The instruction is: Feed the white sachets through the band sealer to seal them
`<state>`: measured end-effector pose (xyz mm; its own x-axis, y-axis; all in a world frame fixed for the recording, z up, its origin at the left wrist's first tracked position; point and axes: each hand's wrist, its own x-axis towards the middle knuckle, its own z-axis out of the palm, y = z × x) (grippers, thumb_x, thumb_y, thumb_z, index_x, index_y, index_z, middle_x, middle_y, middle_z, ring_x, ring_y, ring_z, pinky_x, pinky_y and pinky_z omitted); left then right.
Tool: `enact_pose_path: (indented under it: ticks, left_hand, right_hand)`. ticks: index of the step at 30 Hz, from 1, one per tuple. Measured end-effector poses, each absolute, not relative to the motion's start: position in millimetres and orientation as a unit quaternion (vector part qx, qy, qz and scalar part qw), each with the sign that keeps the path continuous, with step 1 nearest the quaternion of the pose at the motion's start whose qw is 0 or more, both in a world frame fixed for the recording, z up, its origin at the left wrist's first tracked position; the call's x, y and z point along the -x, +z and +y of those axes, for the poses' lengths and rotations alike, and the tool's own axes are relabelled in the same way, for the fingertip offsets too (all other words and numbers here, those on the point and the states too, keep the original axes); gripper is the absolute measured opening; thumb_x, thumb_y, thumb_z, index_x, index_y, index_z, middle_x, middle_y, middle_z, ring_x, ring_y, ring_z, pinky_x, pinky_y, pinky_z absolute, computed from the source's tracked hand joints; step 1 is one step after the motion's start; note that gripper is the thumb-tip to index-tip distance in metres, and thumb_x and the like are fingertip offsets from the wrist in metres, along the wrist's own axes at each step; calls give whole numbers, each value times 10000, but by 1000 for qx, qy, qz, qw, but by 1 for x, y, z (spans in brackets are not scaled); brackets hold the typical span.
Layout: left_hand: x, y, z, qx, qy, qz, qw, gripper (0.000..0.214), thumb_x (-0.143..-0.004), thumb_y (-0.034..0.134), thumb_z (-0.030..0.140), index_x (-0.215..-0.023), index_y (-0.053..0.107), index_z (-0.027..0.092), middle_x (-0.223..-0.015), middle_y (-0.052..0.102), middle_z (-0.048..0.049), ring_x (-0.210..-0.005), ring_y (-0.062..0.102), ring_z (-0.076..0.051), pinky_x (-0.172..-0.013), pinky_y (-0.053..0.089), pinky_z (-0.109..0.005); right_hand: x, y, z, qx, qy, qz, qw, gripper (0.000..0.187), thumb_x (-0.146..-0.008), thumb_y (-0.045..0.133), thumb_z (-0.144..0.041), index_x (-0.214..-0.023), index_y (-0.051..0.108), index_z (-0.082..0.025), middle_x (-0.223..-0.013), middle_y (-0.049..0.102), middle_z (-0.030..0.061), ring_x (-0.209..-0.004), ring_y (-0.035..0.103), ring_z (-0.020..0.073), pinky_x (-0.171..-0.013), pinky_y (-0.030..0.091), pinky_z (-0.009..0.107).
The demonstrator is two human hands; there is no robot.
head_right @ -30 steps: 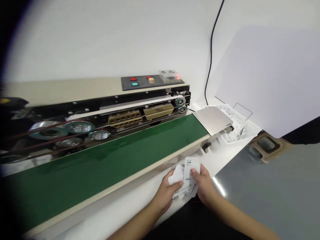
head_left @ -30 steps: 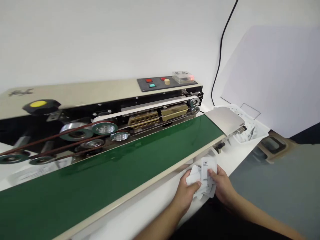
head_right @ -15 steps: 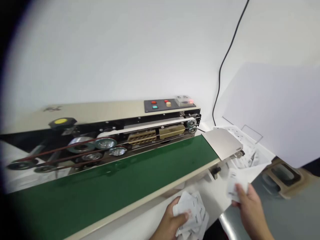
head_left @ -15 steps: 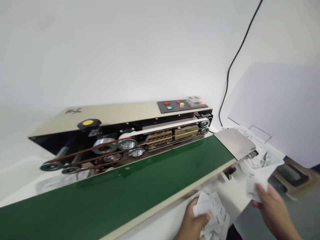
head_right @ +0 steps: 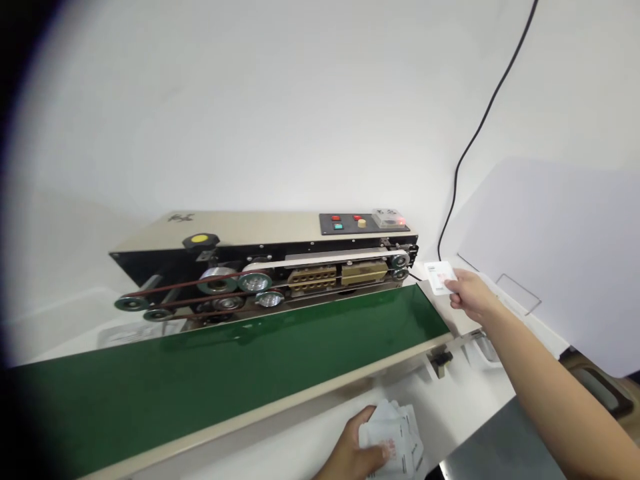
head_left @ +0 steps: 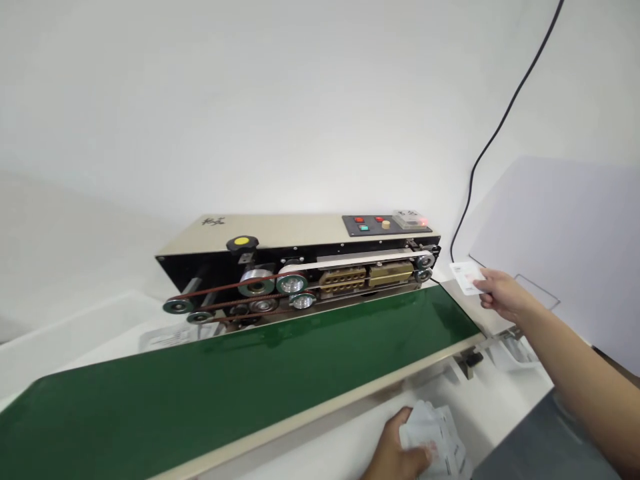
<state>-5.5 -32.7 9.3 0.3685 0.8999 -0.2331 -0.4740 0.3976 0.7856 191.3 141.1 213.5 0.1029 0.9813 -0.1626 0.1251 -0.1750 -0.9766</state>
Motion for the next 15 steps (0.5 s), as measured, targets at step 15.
enact_pose_path:
  ticks: [15]
  left_hand:
    - [5,-1,-29,-307,460,311,773,576,-479,852,387,-919,597,118,-651,595,5,-557,507,-123,-527,354,-200]
  right_hand:
    - [-159,190,170,633,486,-411,441,133,-793,520,-74,-672,555,-114,-381,404,-35,-324,381,58,-328,410,145]
